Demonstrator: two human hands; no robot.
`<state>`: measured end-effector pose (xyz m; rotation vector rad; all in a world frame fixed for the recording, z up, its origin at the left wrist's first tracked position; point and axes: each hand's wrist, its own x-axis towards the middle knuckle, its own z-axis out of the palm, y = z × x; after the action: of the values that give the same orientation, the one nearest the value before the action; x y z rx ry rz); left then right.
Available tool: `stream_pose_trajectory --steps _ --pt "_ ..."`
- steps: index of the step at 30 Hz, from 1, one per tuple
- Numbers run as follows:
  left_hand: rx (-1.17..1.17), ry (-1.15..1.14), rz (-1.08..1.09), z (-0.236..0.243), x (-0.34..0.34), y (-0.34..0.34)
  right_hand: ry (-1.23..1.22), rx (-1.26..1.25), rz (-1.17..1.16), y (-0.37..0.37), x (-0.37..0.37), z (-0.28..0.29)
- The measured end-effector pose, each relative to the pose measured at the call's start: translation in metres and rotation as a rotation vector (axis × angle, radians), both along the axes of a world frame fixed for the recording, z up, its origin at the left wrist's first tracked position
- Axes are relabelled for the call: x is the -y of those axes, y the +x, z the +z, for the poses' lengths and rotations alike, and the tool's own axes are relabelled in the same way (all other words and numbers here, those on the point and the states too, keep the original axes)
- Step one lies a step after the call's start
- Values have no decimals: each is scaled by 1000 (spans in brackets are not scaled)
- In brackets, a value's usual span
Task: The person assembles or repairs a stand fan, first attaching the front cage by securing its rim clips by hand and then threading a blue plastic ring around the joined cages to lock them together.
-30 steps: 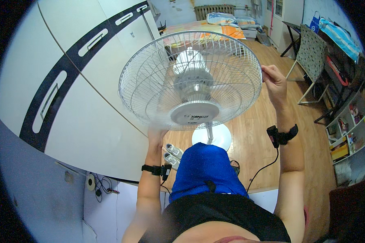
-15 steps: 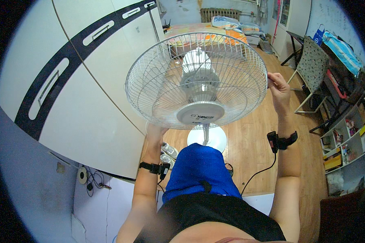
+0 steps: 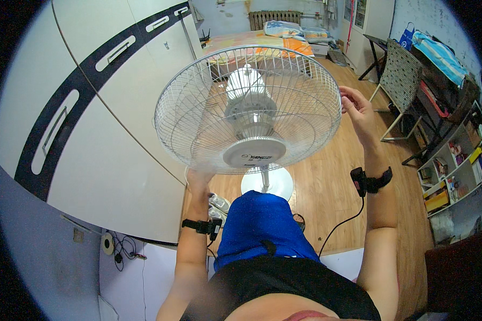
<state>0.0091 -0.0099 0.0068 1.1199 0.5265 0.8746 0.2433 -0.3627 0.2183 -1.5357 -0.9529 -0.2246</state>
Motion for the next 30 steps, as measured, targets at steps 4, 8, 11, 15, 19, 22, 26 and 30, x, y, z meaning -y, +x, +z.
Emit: stream_pose_trajectory --steps 4,8,11,15,19,22,26,30 --pt "-87 260 -4 -10 -12 2 -47 252 -131 -7 -8 17" --pt "-85 304 0 -13 -12 3 -64 381 -82 -20 -22 48" --pt "47 -59 -43 2 -2 -4 -23 336 26 -32 -42 65" --pt "35 -72 -91 16 4 -6 -45 315 109 -38 -57 85" --pt "11 -69 -69 11 3 -4 -76 408 74 -47 -70 98" --pt "26 -61 -52 18 9 -5 -122 474 63 -61 -79 110" --pt "4 -89 -59 10 3 -2 -325 580 74 -72 -86 129" --pt "92 -95 -73 2 4 2 -430 667 59 -79 -97 147"
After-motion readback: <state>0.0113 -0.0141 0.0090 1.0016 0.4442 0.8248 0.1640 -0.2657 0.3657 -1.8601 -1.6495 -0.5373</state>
